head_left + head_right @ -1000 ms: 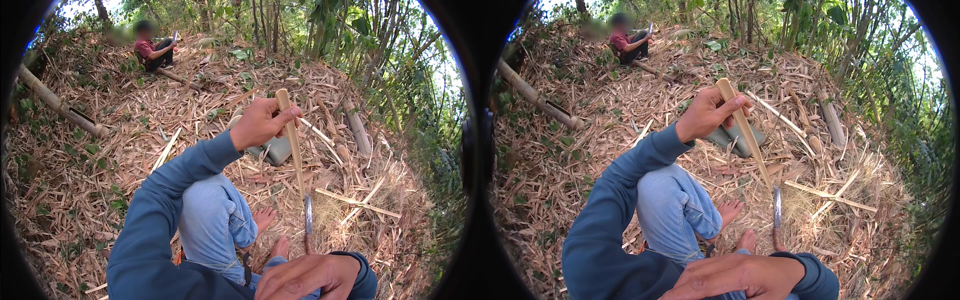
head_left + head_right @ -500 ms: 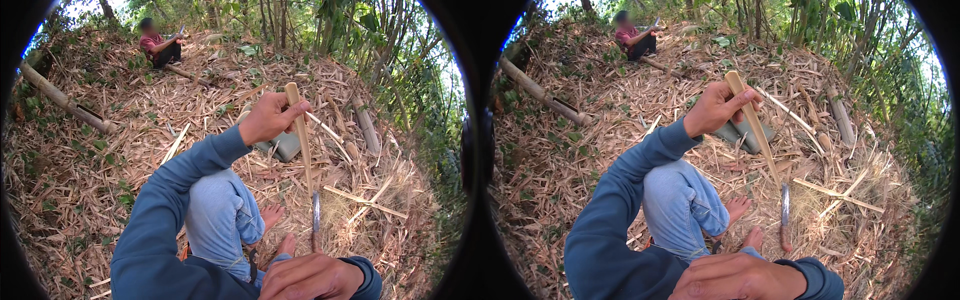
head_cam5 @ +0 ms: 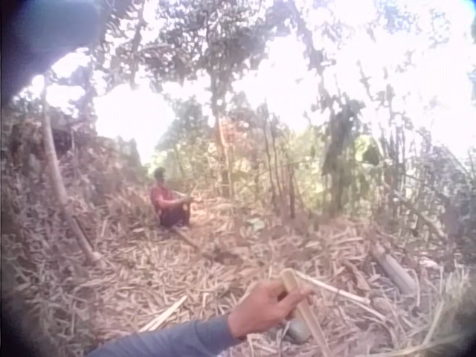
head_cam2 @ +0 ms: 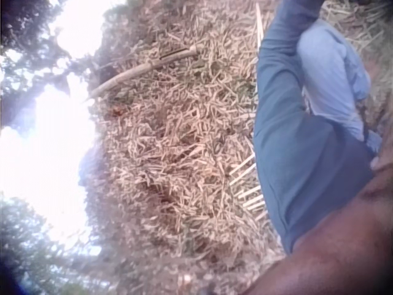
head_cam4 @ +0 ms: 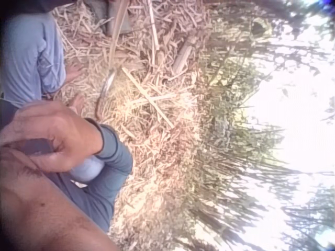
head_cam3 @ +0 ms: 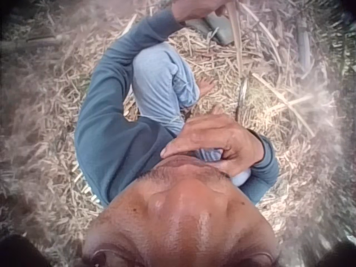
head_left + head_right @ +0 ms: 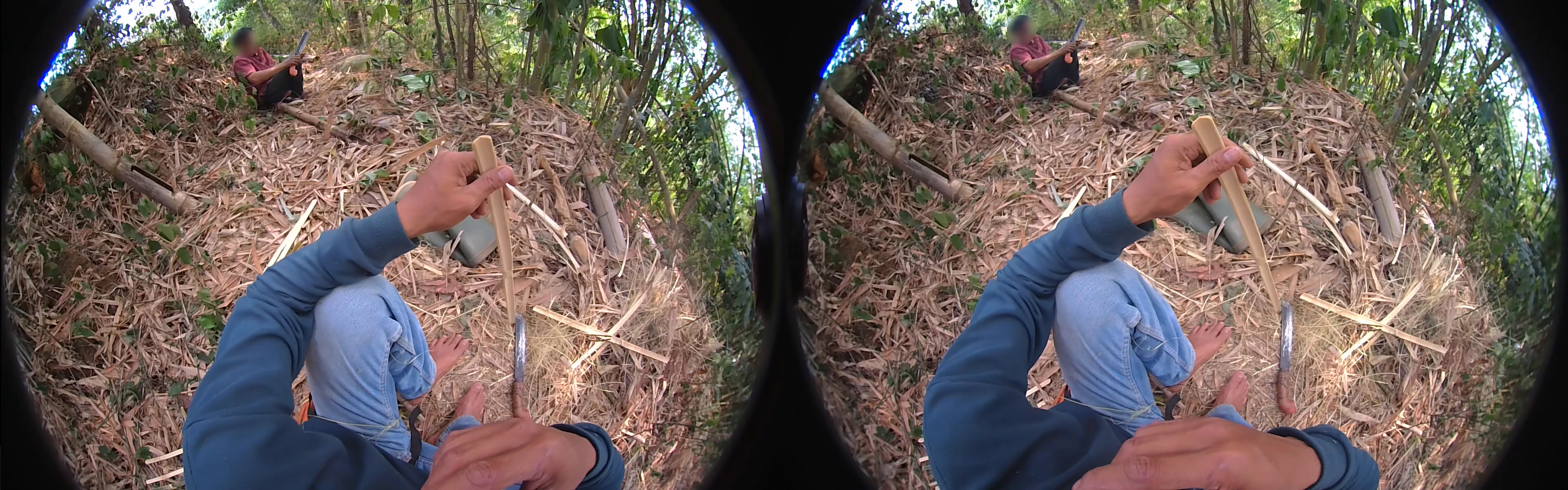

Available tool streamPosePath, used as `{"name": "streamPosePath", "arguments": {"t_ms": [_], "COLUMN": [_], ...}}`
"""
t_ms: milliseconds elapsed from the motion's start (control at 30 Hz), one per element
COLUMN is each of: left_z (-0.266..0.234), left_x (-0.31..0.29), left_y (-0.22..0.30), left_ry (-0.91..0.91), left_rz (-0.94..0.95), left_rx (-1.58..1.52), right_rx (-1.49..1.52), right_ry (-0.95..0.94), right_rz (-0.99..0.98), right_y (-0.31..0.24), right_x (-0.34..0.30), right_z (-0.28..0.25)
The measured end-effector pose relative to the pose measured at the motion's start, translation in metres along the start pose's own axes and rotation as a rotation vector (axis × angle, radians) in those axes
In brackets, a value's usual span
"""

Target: The person sits on the ground in a bamboo grove and uses a machete to shave a long bamboo strip. They hold the strip with one hand and repeatedly scrape the blade along its length to remove the outer layer and smooth the surface.

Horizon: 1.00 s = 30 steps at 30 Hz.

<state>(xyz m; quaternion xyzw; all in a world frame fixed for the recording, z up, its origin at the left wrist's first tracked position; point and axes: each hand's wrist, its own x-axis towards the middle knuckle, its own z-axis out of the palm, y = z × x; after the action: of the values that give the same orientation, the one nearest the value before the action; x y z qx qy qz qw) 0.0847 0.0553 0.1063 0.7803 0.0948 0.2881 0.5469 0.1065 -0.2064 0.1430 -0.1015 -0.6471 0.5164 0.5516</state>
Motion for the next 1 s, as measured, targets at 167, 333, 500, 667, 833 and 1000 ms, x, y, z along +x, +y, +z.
{"name": "streamPosePath", "arguments": {"t_ms": [167, 333, 500, 667, 833, 1000], "left_z": [-0.001, -0.003, -0.001, -0.002, -0.003, -0.002], "left_x": [0.0, -0.001, -0.001, 0.0, -0.001, -0.001], "left_y": [-0.003, -0.004, -0.002, 0.0, -0.002, -0.002], "left_ry": [-0.004, 0.003, 0.005, 0.007, -0.001, -0.007], "left_rz": [0.012, 0.013, 0.013, 0.008, 0.001, 0.01], "left_rx": [-0.007, 0.004, 0.005, 0.013, 0.032, 0.022], "right_rx": [-0.023, -0.039, -0.145, -0.135, -0.192, -0.22], "right_ry": [0.077, 0.002, 0.027, 0.061, -0.017, -0.005], "right_rz": [-0.017, -0.034, -0.037, -0.035, 0.099, 0.141], "right_y": [0.002, -0.006, -0.007, -0.007, -0.016, -0.018], "right_x": [0.001, 0.007, 0.006, 0.005, 0.009, 0.01], "right_z": [0.01, 0.002, 0.002, 0.003, -0.002, -0.003]}}
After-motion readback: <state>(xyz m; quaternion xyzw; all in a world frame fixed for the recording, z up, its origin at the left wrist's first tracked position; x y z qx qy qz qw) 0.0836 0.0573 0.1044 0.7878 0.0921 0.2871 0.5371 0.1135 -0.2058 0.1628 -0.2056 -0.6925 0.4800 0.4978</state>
